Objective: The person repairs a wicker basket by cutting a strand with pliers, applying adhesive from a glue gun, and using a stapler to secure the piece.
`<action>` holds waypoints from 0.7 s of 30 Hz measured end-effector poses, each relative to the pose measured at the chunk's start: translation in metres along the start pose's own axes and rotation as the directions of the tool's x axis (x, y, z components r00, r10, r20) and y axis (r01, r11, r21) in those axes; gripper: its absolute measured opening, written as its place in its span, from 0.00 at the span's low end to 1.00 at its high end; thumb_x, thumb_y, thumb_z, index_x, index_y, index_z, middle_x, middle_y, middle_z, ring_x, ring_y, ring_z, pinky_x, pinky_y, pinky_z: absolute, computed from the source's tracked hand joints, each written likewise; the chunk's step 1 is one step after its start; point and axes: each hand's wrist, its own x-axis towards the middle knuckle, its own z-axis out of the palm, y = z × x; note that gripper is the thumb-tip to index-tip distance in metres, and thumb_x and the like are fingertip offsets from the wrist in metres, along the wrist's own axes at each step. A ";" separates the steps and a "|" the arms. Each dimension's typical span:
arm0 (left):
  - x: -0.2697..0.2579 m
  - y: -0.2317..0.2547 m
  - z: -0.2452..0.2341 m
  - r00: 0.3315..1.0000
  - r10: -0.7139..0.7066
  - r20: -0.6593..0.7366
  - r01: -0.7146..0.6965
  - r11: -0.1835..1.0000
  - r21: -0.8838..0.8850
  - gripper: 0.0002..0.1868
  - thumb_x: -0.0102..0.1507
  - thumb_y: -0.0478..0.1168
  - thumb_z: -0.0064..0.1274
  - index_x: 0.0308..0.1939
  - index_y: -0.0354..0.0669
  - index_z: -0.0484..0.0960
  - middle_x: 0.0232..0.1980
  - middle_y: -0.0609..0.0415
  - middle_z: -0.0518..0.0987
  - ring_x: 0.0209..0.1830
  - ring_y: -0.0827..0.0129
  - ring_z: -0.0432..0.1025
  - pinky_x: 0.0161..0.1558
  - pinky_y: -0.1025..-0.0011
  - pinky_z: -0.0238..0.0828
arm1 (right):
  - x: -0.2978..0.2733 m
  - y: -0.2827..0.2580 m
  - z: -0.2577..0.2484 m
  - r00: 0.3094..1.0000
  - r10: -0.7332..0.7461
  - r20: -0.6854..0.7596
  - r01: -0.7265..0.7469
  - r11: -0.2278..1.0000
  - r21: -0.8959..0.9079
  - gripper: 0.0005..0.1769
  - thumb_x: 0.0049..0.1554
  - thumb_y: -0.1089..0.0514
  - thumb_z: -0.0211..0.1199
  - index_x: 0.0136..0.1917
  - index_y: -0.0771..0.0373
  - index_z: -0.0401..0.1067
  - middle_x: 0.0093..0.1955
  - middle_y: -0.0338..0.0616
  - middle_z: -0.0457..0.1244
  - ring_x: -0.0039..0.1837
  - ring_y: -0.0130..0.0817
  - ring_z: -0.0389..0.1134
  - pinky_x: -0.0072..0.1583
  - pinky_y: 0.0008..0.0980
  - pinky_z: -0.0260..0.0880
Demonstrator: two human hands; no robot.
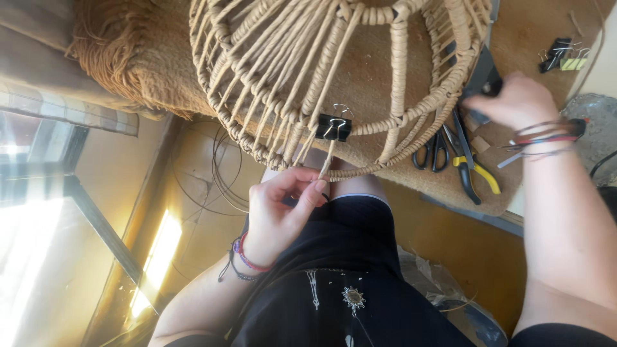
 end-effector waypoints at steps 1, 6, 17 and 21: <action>0.000 0.000 -0.002 1.000 -0.004 -0.003 0.004 1.000 -0.004 0.07 0.65 0.44 0.57 0.39 0.47 0.84 0.26 0.62 0.85 0.27 0.83 0.79 0.36 0.84 0.76 | 0.013 0.023 0.007 1.000 -0.001 0.002 0.001 1.000 -0.006 0.42 0.59 0.32 0.61 0.65 0.75 0.69 0.60 0.69 0.67 0.58 0.67 0.70 0.54 0.61 0.74; 0.003 -0.003 -0.008 0.998 0.038 0.045 -0.038 0.999 -0.004 0.07 0.66 0.44 0.56 0.41 0.47 0.84 0.26 0.62 0.84 0.26 0.84 0.77 0.37 0.83 0.76 | -0.014 0.080 0.006 0.913 -0.404 0.054 -0.114 -0.124 0.986 0.36 0.58 0.30 0.69 0.61 0.62 0.67 0.47 0.35 0.62 0.40 0.19 0.62 0.41 0.17 0.64; 0.013 0.002 -0.019 0.985 0.120 0.122 -0.115 0.992 -0.052 0.07 0.67 0.41 0.54 0.37 0.43 0.82 0.25 0.63 0.81 0.24 0.82 0.73 0.35 0.82 0.74 | -0.185 -0.035 0.051 0.710 -0.588 -0.388 0.648 0.329 0.688 0.18 0.61 0.54 0.54 0.62 0.62 0.68 0.63 0.48 0.67 0.68 0.44 0.69 0.75 0.50 0.64; 0.016 -0.004 -0.021 0.988 0.123 0.098 -0.111 0.987 -0.114 0.05 0.65 0.40 0.58 0.35 0.47 0.86 0.21 0.63 0.82 0.20 0.72 0.77 0.33 0.77 0.76 | -0.175 -0.058 0.076 0.717 -0.620 -0.317 0.669 0.485 0.564 0.29 0.49 0.47 0.72 0.59 0.64 0.77 0.55 0.53 0.72 0.54 0.48 0.76 0.59 0.46 0.73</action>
